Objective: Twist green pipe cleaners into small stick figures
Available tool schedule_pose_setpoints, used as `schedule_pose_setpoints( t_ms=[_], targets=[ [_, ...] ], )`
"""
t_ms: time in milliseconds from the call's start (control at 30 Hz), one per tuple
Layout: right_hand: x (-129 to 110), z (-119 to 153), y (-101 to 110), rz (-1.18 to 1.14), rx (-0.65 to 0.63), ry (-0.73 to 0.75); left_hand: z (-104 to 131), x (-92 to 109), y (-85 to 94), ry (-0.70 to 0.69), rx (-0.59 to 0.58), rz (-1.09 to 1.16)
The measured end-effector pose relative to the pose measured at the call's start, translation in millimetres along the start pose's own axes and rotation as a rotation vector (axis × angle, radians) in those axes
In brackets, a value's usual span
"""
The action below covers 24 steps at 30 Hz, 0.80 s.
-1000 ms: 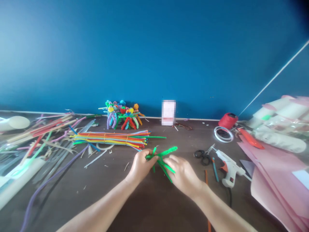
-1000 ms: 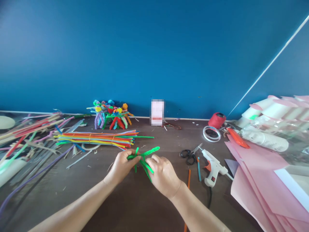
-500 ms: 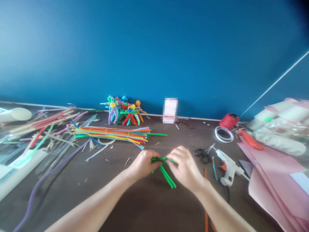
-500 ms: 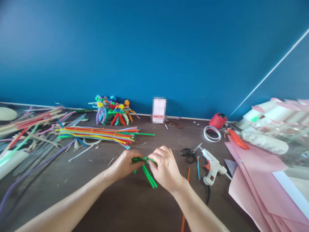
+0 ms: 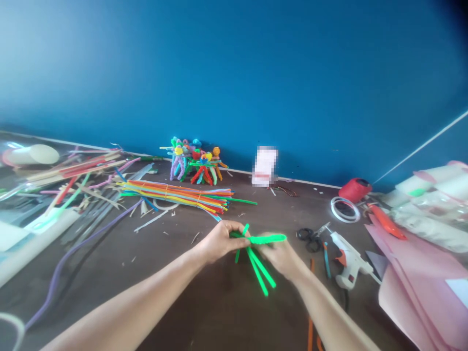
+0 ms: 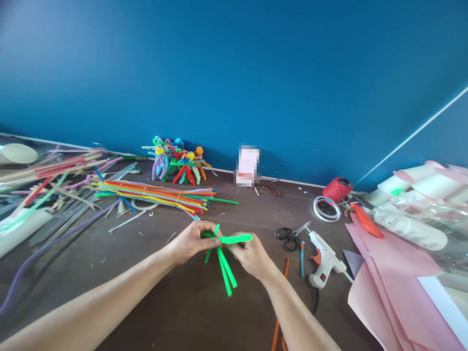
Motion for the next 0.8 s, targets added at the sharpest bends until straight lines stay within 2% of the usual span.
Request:
schedule_pose_setpoints(
  t_ms=[133,400,600,800],
  targets=[
    [-14.1,5.1,-4.2,0.207,-0.012,0.174,-5.0,-4.1,7.1,0.015,0.156,-0.142],
    [-22.9,16.0,-9.5,0.705,0.012,0.377,-4.9,2.4,13.2,-0.107,0.249,-0.431],
    [-31.4,18.9,-11.9,0.924,0.074,0.483,2.2,12.1,5.7,-0.258,0.204,-0.594],
    [-45.5,20.8,0.3,0.938,0.191,0.51,5.7,20.7,0.3,-0.362,0.116,-0.608]
  ],
)
Point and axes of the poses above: each hand's wrist, its own z-axis away from the middle knuckle, its own y-axis out of the back of the hand, x = y × z, the point moved 5 cm from there along -z, towards the middle knuckle, and after that the axes turned 10 degrees about x, right-handed, at the moved point
